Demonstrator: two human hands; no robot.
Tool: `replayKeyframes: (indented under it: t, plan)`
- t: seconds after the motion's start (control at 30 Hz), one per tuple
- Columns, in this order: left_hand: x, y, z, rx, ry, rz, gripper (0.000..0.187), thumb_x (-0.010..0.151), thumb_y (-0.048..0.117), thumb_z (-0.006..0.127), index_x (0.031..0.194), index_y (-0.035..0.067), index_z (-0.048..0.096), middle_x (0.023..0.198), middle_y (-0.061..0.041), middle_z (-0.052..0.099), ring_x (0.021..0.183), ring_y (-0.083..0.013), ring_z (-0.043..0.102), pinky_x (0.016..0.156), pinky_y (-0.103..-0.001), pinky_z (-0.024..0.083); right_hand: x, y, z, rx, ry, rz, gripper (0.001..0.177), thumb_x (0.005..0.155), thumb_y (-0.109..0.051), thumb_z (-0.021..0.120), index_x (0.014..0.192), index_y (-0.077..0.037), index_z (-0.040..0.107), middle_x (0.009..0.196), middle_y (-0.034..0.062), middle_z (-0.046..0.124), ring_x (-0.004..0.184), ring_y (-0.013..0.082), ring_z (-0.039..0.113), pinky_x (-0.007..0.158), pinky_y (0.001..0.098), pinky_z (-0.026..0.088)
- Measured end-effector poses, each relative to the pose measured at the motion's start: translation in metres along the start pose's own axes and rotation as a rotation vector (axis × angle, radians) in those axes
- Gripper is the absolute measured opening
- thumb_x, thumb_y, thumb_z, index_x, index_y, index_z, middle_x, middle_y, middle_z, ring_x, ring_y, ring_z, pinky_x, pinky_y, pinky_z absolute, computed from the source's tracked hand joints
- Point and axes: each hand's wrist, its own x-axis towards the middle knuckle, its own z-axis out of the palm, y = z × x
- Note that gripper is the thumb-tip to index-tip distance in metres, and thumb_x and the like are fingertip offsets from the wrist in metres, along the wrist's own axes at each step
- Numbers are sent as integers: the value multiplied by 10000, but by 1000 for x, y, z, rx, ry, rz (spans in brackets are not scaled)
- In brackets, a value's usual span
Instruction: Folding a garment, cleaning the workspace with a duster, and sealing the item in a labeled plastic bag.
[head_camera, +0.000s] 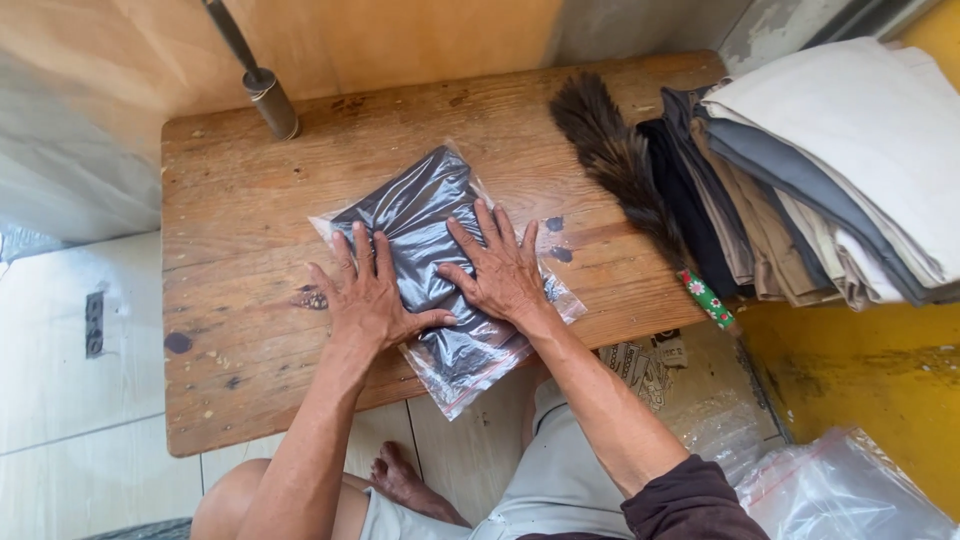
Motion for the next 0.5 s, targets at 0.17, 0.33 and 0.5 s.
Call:
replayKeyframes:
  t: [0.17, 0.33, 0.5]
  plan:
    - [17, 7, -9, 24, 77, 78, 1489, 583, 1012, 628, 1604, 11, 211, 1729, -188, 0, 1573, -426, -62, 1174, -748, -17, -1, 3, 1, -1, 17, 1, 713, 963, -724, 406, 1548, -316, 415, 1665, 167, 255, 1506, 441, 280, 1109, 819, 177]
    - [56, 10, 14, -11, 227, 306, 1174, 787, 940, 394, 1650, 183, 148, 1716, -159, 88, 1568, -433, -3, 1175, -746, 79, -3, 1, -6, 11, 33, -39, 670, 961, -557, 469, 1575, -310, 359, 1655, 211, 263, 1489, 479, 303, 1101, 826, 179]
    - [68, 7, 35, 105, 237, 263, 1118, 787, 978, 323, 1638, 257, 237, 1711, -108, 193, 1584, -391, 63, 1192, -711, 4, -4, 7, 1, 7, 71, -49, 704, 937, -526, 492, 1592, -327, 326, 1640, 219, 297, 1482, 487, 323, 1090, 825, 205]
